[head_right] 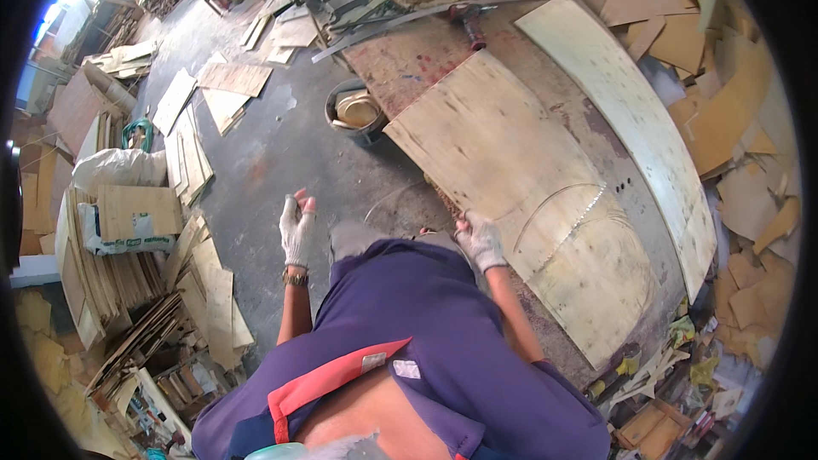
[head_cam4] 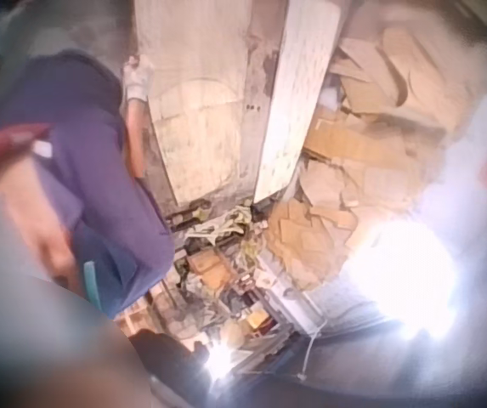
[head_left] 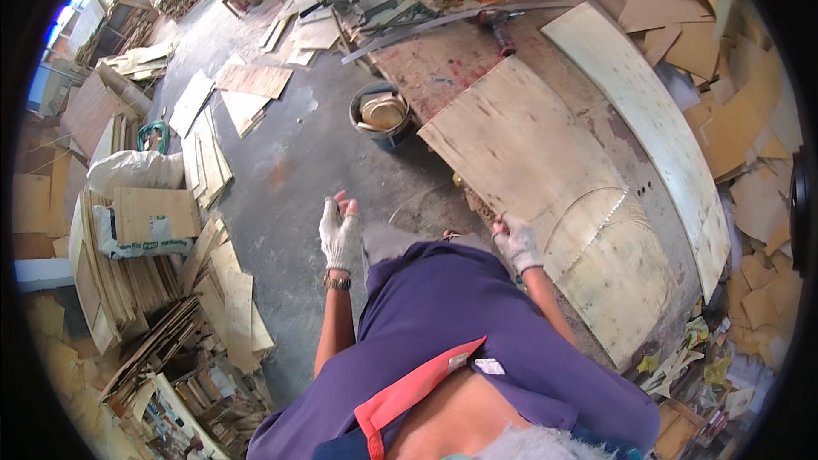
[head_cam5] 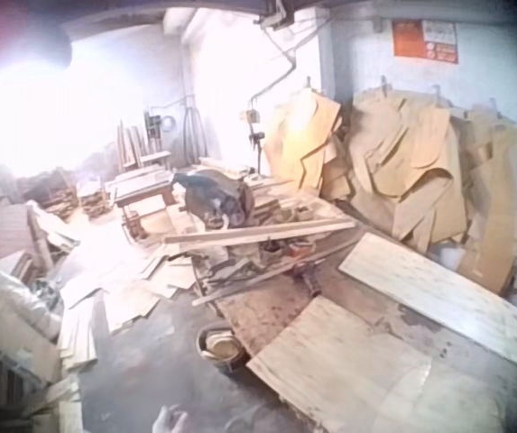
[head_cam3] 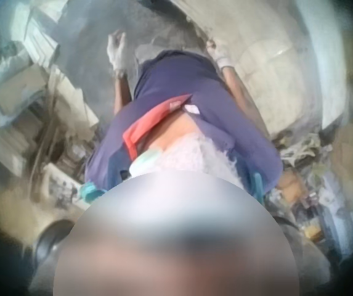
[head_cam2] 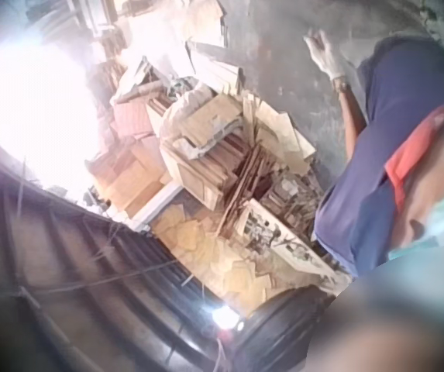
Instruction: The person uses a nail gun to fasten a curved wooden piece to a larger board, then retrieves a long thin strip, marks it, and cuts it with a miter saw. They place the cut strip onto the board and fasten it with the nail gun.
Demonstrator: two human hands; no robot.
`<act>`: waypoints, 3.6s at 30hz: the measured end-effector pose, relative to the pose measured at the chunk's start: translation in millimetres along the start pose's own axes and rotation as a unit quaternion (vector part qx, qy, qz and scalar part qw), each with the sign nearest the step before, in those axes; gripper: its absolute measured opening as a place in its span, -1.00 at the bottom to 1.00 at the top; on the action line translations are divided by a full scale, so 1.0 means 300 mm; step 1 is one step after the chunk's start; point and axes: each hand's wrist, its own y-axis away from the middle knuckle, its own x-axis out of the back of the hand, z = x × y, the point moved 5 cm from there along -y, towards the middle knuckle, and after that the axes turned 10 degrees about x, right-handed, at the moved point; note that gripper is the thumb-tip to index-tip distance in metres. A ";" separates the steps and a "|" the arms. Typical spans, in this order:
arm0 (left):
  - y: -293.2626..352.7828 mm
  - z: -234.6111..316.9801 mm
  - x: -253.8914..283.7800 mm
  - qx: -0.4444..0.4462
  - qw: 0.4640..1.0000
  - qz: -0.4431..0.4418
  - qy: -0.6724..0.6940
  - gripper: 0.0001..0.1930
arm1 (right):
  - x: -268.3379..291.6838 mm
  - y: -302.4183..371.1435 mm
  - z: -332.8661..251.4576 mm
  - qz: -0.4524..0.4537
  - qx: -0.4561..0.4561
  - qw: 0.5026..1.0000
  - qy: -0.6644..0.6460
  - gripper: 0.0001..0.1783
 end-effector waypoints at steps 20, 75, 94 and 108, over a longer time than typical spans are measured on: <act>-1.772 0.944 -0.176 -0.434 0.820 0.034 -0.370 -0.49 | -0.384 -0.289 -0.342 0.146 -0.264 0.951 -0.072 -0.74; -0.035 0.258 -0.586 -0.607 0.516 -0.423 -0.432 -0.34 | -0.153 0.540 -0.156 0.818 -0.238 0.205 -0.481 -0.70; -0.067 0.007 -1.145 -0.521 0.533 -0.448 -0.493 -0.09 | -0.068 0.648 0.193 0.585 -0.510 0.475 -0.415 -0.79; 0.201 -0.083 -1.156 -0.535 0.522 -0.398 -0.532 0.08 | 0.342 1.466 0.562 0.601 -0.631 0.490 -0.019 -0.55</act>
